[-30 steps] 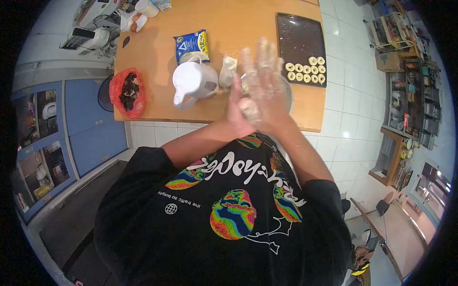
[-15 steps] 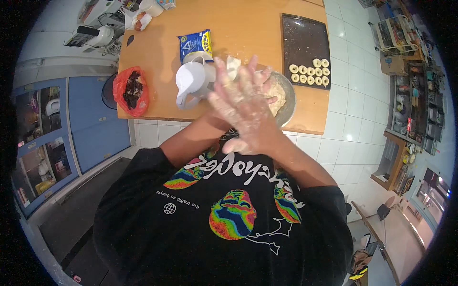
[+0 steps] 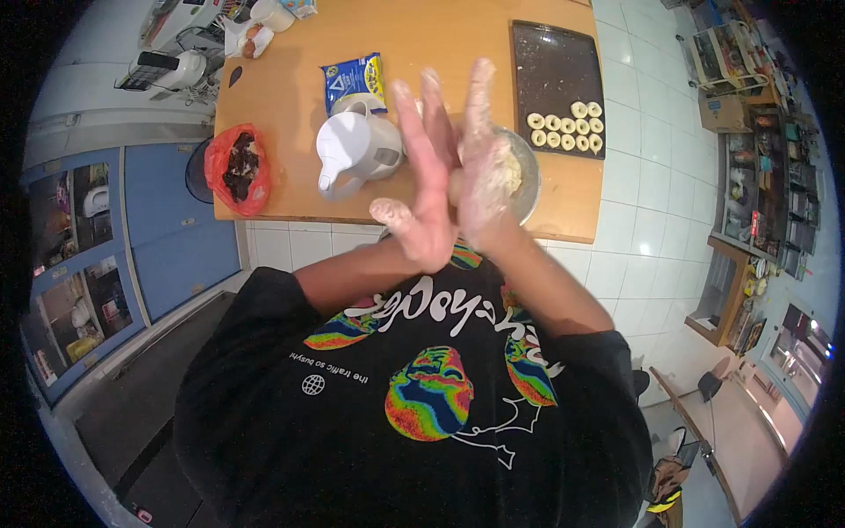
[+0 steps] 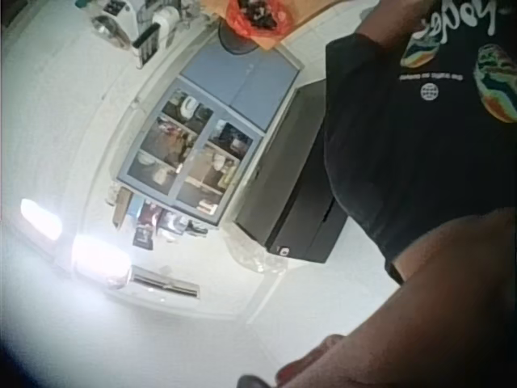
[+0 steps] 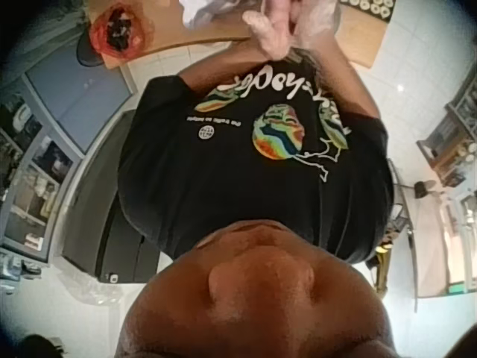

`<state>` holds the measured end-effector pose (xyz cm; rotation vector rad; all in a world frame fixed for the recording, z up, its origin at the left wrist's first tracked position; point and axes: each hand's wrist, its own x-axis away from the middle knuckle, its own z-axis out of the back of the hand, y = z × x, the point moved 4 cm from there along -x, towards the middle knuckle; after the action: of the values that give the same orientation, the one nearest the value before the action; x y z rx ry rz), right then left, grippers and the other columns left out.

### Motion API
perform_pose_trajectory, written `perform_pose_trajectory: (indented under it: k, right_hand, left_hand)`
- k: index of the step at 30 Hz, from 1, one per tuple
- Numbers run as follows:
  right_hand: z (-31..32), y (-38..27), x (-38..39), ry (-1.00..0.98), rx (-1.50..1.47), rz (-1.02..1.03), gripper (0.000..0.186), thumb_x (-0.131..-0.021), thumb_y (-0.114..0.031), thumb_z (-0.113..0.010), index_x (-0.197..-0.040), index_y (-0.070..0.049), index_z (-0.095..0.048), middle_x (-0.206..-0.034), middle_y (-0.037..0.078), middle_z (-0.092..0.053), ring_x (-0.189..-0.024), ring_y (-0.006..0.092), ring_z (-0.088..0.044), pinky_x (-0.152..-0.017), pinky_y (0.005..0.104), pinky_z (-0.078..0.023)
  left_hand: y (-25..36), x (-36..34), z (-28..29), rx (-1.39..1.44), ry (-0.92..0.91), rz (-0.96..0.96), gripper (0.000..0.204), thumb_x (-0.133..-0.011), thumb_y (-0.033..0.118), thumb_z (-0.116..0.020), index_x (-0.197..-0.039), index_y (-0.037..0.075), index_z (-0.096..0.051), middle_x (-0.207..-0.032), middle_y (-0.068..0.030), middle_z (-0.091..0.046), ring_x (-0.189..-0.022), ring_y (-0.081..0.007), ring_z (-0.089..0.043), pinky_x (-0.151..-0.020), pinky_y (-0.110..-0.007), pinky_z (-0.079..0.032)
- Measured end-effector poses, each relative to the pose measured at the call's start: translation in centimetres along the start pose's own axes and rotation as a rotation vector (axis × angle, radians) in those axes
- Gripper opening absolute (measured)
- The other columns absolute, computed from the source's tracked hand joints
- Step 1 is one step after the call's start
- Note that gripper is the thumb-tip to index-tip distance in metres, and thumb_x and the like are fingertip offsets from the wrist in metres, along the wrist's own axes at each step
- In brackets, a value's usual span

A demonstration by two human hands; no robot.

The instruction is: The person rolls a piece of dough between their palms to form a ball, then pokes a hole through the center with their fingers to stretch it into a ring shape and places it onto a tray with other shaped rings.

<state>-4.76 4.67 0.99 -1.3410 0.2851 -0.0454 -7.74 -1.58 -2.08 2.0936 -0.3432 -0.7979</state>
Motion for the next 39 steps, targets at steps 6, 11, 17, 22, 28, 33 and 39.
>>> perform_pose_trajectory:
  k: [6, 11, 17, 22, 28, 33, 39]
  right_hand:
    - [-0.4, 1.5, 0.2, -0.172, 0.032, -0.052, 0.107, -0.087, -0.081, 0.002, -0.156, 0.0, 0.007, -0.165, 0.016, 0.011, -0.153, 0.0307, 0.001, -0.122, 0.0412, -0.003]
    - [-0.1, 2.3, 0.8, -0.032, 0.109, 0.23, 0.088, -0.099, -0.065, -0.013, -0.157, 0.0, -0.005, -0.165, 0.022, 0.002, -0.152, 0.0377, -0.001, -0.122, 0.0475, -0.004]
    - [1.8, 3.9, 0.9, -0.063, 0.278, 0.151, 0.081, -0.101, -0.058, -0.022, -0.155, 0.002, -0.021, -0.163, 0.027, -0.007, -0.151, 0.045, 0.0, -0.12, 0.053, 0.001]
    - [-0.3, 0.4, 2.1, -0.179, 0.499, 0.468, 0.092, -0.097, -0.069, -0.018, -0.156, 0.002, -0.019, -0.163, 0.028, -0.006, -0.152, 0.0398, -0.003, -0.121, 0.0483, -0.007]
    - [0.7, 2.1, 0.3, -0.019, 0.313, 0.294, 0.092, -0.094, -0.075, -0.026, -0.157, -0.008, -0.025, -0.162, 0.029, -0.008, -0.15, 0.0492, -0.002, -0.117, 0.0597, 0.003]
    - [0.3, 3.1, 2.7, -0.191, 0.332, 0.212, 0.091, -0.092, -0.076, -0.028, -0.156, -0.011, -0.03, -0.163, 0.024, -0.011, -0.151, 0.0467, -0.005, -0.115, 0.0648, 0.004]
    - [-0.7, 1.6, 0.7, -0.067, 0.386, 0.338, 0.09, -0.09, -0.075, -0.033, -0.156, -0.012, -0.032, -0.162, 0.026, -0.014, -0.15, 0.0465, -0.008, -0.113, 0.0692, 0.003]
  left_hand:
    - [0.9, -0.5, 0.5, -0.241, -0.09, -0.05, 0.111, -0.084, 0.085, 0.0, -0.15, 0.0, 0.026, -0.16, -0.0235, 0.025, -0.149, -0.0337, 0.022, -0.118, -0.051, 0.011]
    - [-1.4, 0.2, 0.7, -0.086, -0.017, 0.231, 0.102, -0.088, 0.081, 0.0, -0.154, 0.007, 0.023, -0.163, -0.0191, 0.02, -0.152, -0.0298, 0.012, -0.12, -0.046, 0.007]
    - [-1.3, 0.8, -0.6, 0.51, 0.183, 0.537, 0.1, -0.089, 0.083, -0.023, -0.16, 0.019, 0.005, -0.167, -0.0084, 0.0, -0.153, -0.0237, -0.006, -0.123, -0.041, -0.007]
    - [-1.3, 0.0, 0.8, 0.503, 0.253, 0.501, 0.096, -0.093, 0.078, -0.021, -0.16, 0.013, -0.001, -0.167, -0.006, -0.008, -0.152, -0.0244, -0.013, -0.122, -0.04, -0.015]
    - [-5.2, 2.4, -1.4, 0.507, 0.202, 0.711, 0.091, -0.092, 0.08, -0.021, -0.16, 0.02, -0.015, -0.165, -0.008, -0.018, -0.151, -0.0239, -0.018, -0.122, -0.046, -0.018]
    - [-4.5, 1.8, 1.7, 1.56, 0.166, 0.397, 0.085, -0.095, 0.075, -0.028, -0.16, 0.022, -0.015, -0.164, -0.0024, -0.022, -0.149, -0.0218, -0.024, -0.122, -0.042, -0.016]
    - [-8.0, 3.1, 2.1, 0.726, 0.069, 0.57, 0.091, -0.09, 0.079, -0.03, -0.16, 0.022, -0.016, -0.165, -0.0023, -0.019, -0.15, -0.0235, -0.022, -0.121, -0.046, -0.018]
